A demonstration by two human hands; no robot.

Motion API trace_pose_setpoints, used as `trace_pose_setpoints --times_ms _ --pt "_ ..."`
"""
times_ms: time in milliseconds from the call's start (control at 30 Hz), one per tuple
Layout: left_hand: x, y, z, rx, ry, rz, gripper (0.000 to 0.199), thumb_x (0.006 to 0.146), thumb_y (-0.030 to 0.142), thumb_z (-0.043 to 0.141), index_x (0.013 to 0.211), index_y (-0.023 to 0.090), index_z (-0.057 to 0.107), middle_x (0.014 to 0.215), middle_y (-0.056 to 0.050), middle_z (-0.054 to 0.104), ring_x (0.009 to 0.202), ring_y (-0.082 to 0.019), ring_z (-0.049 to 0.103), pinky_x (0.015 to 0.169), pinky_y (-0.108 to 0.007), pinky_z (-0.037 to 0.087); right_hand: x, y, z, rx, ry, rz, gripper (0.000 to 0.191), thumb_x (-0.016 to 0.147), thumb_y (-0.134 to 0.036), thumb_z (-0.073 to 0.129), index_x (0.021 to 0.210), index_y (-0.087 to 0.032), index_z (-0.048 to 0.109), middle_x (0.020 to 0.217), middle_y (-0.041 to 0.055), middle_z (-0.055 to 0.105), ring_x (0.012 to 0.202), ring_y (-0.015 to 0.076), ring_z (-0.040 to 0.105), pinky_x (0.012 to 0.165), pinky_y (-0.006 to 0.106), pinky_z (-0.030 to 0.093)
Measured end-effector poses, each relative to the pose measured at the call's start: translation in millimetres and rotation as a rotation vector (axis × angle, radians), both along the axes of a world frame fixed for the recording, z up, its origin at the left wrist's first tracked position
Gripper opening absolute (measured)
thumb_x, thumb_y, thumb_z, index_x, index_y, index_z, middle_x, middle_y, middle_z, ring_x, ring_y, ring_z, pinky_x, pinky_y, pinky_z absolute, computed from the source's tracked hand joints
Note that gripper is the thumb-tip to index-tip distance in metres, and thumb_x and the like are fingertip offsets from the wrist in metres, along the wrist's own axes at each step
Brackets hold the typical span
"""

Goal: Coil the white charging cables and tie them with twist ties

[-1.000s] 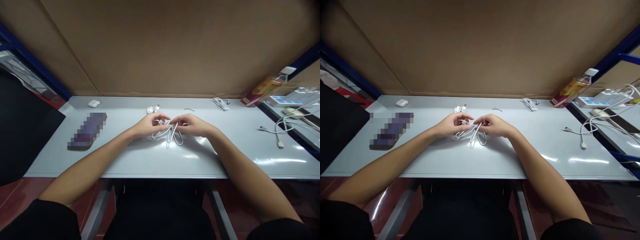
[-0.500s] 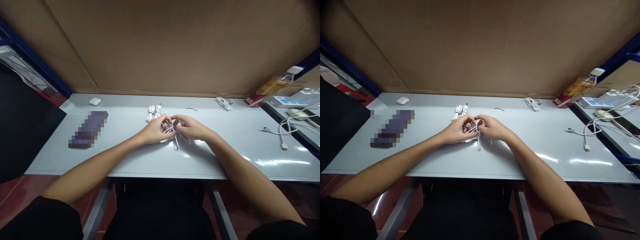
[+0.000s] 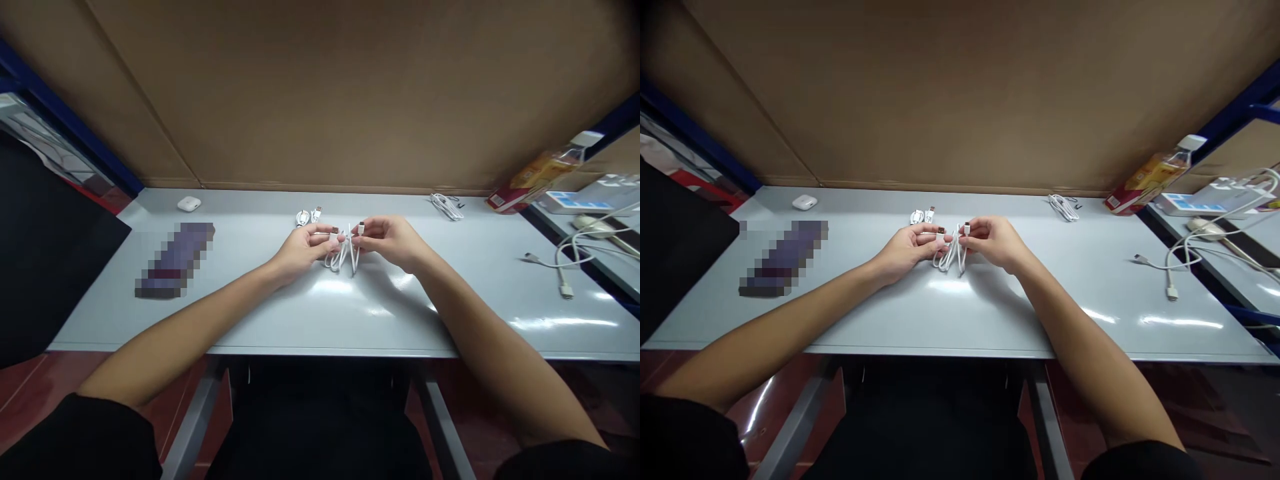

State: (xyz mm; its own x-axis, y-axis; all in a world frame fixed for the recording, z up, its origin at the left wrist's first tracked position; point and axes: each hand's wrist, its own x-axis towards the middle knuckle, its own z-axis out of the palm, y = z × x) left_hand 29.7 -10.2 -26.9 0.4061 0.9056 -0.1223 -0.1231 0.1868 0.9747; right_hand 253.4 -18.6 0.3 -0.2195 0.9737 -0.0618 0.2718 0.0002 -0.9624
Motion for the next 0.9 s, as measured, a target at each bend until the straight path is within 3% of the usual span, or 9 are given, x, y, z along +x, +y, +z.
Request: trace_pose_setpoints --times_ms 67,167,267,367,533,667,900 --pt "0 0 -1.9 0.021 0.013 -0.006 0.04 0.085 0.025 0.084 0.116 0.015 0.059 0.111 -0.013 0.079 0.085 -0.017 0.075 0.085 -0.036 0.059 -2 -1 -0.9 0.014 0.011 0.017 0.025 0.078 -0.038 0.085 0.088 -0.02 0.073 0.102 0.0086 0.081 0.089 0.0252 0.078 0.085 0.04 0.061" --pt "1 0 -4.5 0.089 0.055 -0.023 0.043 0.081 0.027 0.088 0.111 0.016 0.06 0.096 -0.009 0.078 0.086 -0.02 0.076 0.083 -0.037 0.059 -7 -2 -2.7 0.0 0.0 0.029 0.026 0.075 -0.039 0.086 0.088 -0.02 0.074 0.09 0.0059 0.08 0.082 0.0244 0.077 0.077 0.037 0.061" --pt "3 -2 -6.1 0.144 0.083 -0.03 0.04 0.077 0.025 0.089 0.105 0.016 0.062 0.108 -0.01 0.074 0.086 -0.02 0.076 0.083 -0.037 0.06 -10 -2 -5.7 0.007 -0.033 0.033 0.023 0.074 -0.034 0.086 0.087 -0.021 0.074 0.083 0.0051 0.078 0.079 0.0243 0.076 0.07 0.035 0.06" --pt "4 -2 -6.5 0.138 0.089 -0.02 0.039 0.077 0.025 0.089 0.105 0.017 0.061 0.118 -0.011 0.07 0.085 -0.019 0.077 0.082 -0.038 0.061 -11 0 -9.4 0.02 -0.053 0.028 0.019 0.074 -0.029 0.084 0.088 -0.021 0.073 0.088 0.006 0.077 0.08 0.0237 0.075 0.067 0.033 0.059" --pt "1 -2 -6.5 0.195 0.088 -0.048 0.038 0.077 0.029 0.089 0.101 0.016 0.064 0.107 -0.009 0.074 0.088 -0.02 0.076 0.082 -0.036 0.059 -11 0 -11.8 0.177 -0.147 0.053 0.008 0.077 -0.026 0.077 0.082 -0.02 0.073 0.103 0.0076 0.072 0.073 0.0178 0.069 0.067 0.032 0.057" --pt "0 -3 -7.2 0.282 0.1 -0.091 0.029 0.079 0.031 0.087 0.094 0.016 0.068 0.092 -0.006 0.075 0.09 -0.021 0.075 0.083 -0.035 0.058 -12 -1 -10.7 0.378 -0.268 0.106 0.007 0.078 -0.024 0.072 0.073 -0.02 0.072 0.101 0.0064 0.066 0.073 0.0162 0.064 0.07 0.033 0.055" --pt "0 -3 -6.3 0.444 0.137 -0.086 0.017 0.078 0.028 0.085 0.084 0.016 0.075 0.099 -0.008 0.072 0.093 -0.02 0.073 0.091 -0.039 0.058 -13 -5 -7.0 0.408 -0.315 0.118 0.006 0.077 -0.017 0.066 0.072 -0.02 0.07 0.099 0.0063 0.065 0.075 0.0167 0.063 0.069 0.032 0.053"
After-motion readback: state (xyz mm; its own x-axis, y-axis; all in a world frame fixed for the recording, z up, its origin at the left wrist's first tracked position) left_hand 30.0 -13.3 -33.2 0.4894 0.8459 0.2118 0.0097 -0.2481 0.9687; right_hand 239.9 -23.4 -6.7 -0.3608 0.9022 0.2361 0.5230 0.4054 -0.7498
